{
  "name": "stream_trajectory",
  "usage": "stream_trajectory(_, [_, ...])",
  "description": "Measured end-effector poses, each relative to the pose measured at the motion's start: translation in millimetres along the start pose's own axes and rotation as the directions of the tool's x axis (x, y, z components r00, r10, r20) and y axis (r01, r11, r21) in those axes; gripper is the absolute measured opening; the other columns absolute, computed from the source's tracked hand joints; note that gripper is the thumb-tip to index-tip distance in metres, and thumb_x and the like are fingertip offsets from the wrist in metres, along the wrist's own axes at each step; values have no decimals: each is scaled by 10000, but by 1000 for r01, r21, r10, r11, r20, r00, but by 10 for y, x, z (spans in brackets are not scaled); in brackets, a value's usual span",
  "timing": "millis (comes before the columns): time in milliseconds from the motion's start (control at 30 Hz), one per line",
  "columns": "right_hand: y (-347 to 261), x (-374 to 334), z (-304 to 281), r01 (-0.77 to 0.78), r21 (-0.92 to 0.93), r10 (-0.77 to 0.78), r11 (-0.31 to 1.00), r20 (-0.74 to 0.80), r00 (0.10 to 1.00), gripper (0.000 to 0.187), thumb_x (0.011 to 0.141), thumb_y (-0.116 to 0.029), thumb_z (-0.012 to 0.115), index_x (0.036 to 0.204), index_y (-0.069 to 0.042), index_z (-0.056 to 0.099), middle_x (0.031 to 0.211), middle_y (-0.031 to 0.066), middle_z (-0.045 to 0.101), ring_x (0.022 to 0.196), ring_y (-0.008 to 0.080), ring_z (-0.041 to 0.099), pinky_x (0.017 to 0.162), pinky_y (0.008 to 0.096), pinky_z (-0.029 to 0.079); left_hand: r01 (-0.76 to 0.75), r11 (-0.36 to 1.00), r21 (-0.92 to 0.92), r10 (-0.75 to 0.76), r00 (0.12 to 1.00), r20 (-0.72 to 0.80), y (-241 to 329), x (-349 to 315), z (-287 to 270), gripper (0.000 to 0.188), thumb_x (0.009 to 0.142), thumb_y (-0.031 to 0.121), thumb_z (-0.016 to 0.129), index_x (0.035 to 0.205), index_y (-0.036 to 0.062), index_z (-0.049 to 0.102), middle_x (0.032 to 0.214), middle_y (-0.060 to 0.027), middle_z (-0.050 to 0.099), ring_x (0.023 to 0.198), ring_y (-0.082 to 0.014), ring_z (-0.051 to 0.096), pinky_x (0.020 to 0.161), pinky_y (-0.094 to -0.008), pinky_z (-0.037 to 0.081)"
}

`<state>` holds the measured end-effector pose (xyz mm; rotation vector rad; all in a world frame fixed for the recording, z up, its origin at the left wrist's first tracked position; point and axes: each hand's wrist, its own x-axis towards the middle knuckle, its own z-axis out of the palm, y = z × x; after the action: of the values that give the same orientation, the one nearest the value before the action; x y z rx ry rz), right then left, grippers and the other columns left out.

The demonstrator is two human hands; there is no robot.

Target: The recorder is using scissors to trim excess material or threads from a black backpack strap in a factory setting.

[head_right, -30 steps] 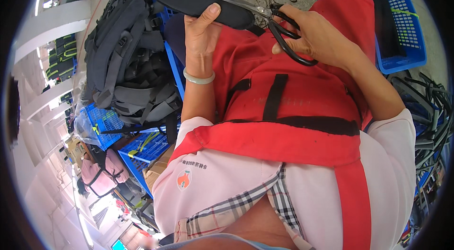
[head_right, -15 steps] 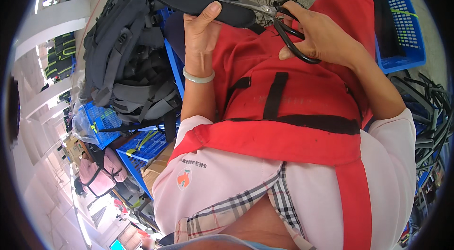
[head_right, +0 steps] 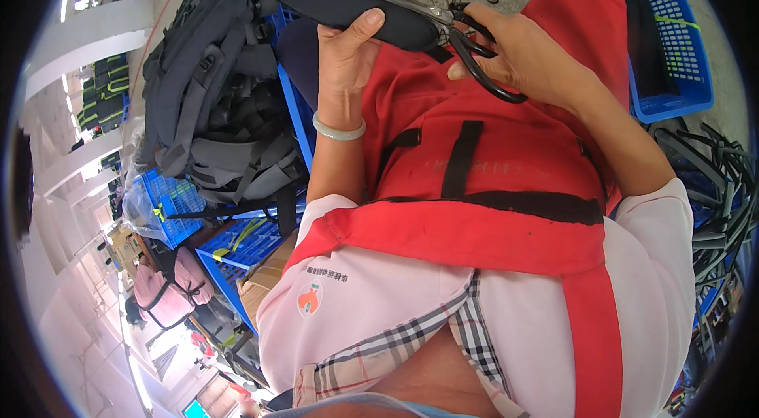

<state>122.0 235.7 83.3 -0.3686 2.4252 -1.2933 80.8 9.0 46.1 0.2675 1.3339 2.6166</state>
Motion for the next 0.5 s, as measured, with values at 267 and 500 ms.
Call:
stream_trajectory(267, [-23,-2,-28,77,-68,-77,995,12,997,668,674,-388,819,1075,-21,431,759,154,552,666,332,557,608,405,426,21,1000,-21,-21,1000,-6,-26,-16,30,200,773,-82,691,934,31,656,872,-52,672,806,-161,653,768,-299,534])
stream_trajectory(500, [-45,-25,-111,73,-102,-64,992,87,994,847,560,-310,864,1195,-42,372,715,128,478,647,303,487,602,395,404,11,998,-62,-12,1000,-24,6,-23,-19,185,769,-80,692,921,22,662,872,-58,683,788,-166,658,765,-300,535])
